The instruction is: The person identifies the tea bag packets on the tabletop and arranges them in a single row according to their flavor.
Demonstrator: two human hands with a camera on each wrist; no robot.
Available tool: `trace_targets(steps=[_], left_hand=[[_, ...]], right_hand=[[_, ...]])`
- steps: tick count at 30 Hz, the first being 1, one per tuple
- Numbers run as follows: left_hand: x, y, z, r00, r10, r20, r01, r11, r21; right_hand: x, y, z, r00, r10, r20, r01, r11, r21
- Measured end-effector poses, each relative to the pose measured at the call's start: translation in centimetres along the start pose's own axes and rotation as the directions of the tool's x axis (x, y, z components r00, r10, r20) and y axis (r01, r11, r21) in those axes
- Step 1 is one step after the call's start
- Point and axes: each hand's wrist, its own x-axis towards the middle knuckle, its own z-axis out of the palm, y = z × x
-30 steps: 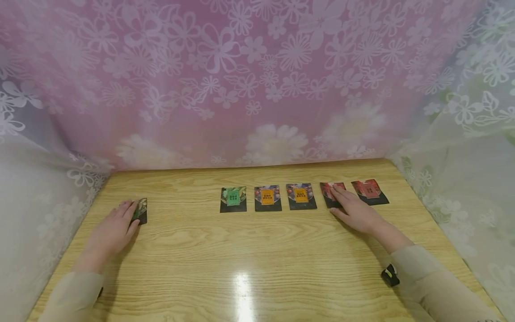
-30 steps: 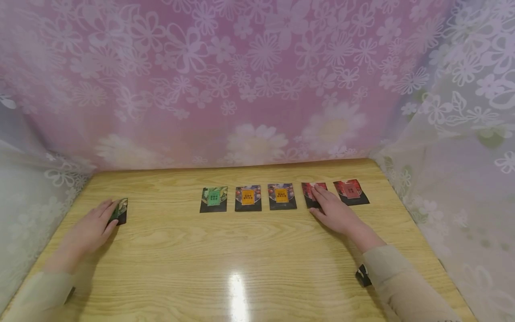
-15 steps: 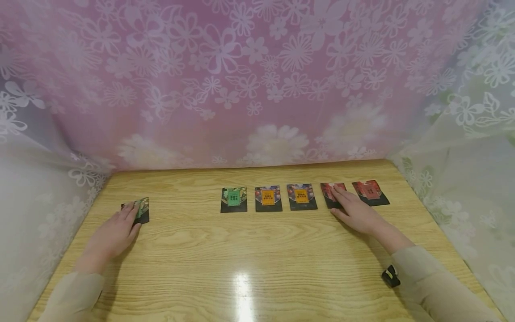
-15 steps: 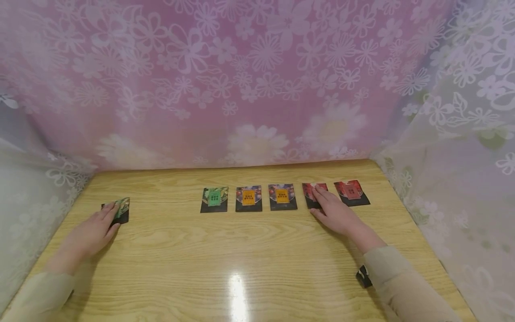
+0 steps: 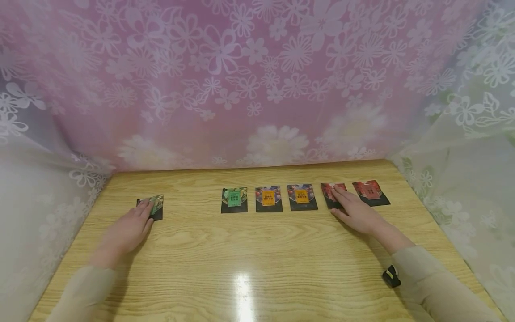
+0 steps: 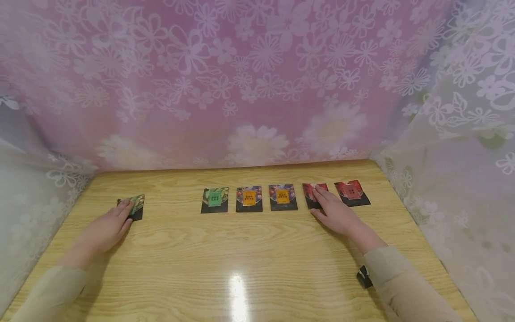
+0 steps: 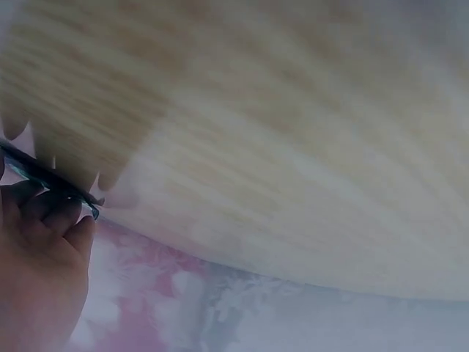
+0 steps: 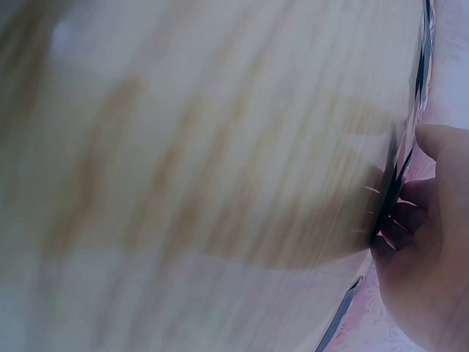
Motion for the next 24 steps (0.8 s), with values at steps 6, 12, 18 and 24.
trace_targets(steps=[6,12,18,24], left_hand=[[1.4,1.4,0.2,0.999,0.032,-0.008,-0.032,0.999,0.016],[2.4,3.0,0.0,0.998,0.057,-0.007,-0.057,0.998,0.011],[3.6,4.4,0.2,0.996,0.088,0.002,-0.088,0.996,0.03],[4.5,5.7,0.3,0.992,0.124,-0.001,-0.124,0.992,0.038]], right_hand=[[-0.1,-0.1,-0.2,1.0,0.0,0.003,0.0,1.0,0.008],[-0.1,-0.2,-0.1,1.0,0.0,0.003,0.0,1.0,0.004],[0.0,-0.1,0.0,1.0,-0.004,-0.002,0.004,1.0,-0.002],[0.1,-0.1,0.0,1.0,-0.009,-0.016,0.009,1.0,-0.013]])
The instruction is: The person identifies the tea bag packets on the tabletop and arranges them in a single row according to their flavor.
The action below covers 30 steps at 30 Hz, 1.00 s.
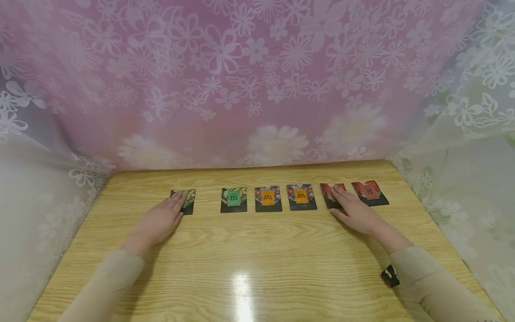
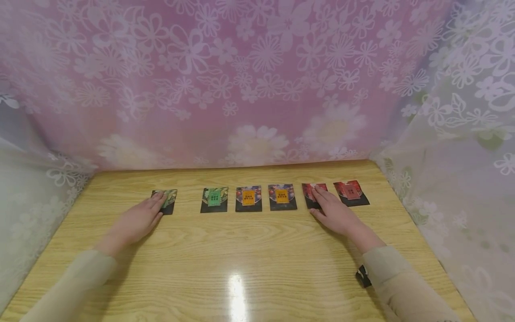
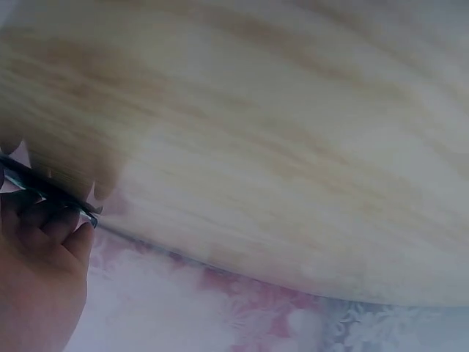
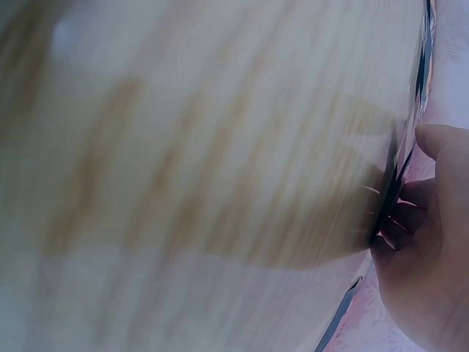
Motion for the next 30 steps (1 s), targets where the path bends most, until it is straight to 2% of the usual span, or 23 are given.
trace_targets(steps=[14,22,30], left_hand=[[1.6,2.6,0.1,0.997,0.07,-0.038,-0.069,0.997,0.037],[2.3,3.8,0.1,0.998,0.055,-0.043,-0.053,0.998,0.045],[2.4,4.4,-0.1,0.999,0.038,-0.036,-0.036,0.997,0.071]], right_hand=[[-0.1,0.0,0.0,1.0,0.013,0.009,-0.014,1.0,0.02],[-0.1,0.2,0.1,1.0,0.011,0.003,-0.011,1.0,0.005],[0.1,0.0,0.1,1.0,0.006,0.012,-0.006,1.0,-0.009]])
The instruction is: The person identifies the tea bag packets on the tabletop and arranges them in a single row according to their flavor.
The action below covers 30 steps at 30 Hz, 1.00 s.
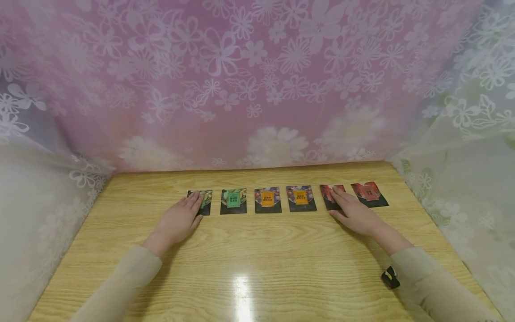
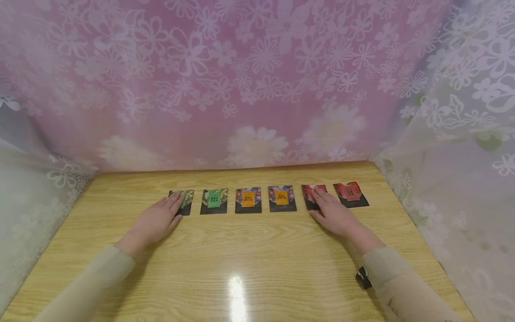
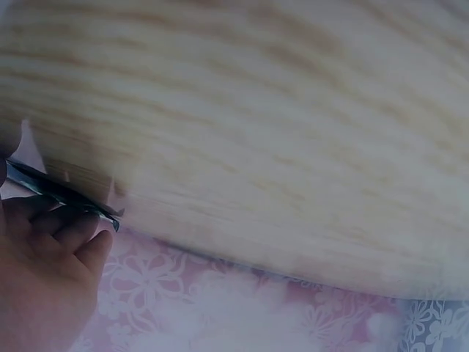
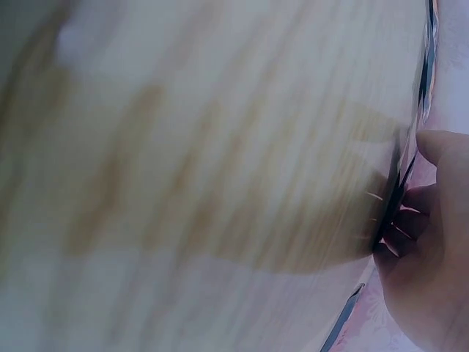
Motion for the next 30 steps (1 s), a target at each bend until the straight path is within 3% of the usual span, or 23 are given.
trace_targets(steps=[15,23,30], left_hand=[[-0.1,-0.1,-0.2,1.0,-0.01,-0.001,0.01,1.0,0.0],[-0.4,-0.2,-0.2,0.999,-0.019,-0.036,0.018,0.999,-0.028],[-0.9,-0.1,-1.1,0.998,-0.017,-0.064,0.014,0.999,-0.041]], right_hand=[[0.5,-0.2,0.1,1.0,-0.016,-0.017,0.015,0.998,-0.062],[0.5,-0.4,0.1,1.0,-0.022,-0.022,0.021,0.997,-0.076],[0.3,-0.7,-0.2,0.998,-0.028,-0.048,0.023,0.996,-0.088]])
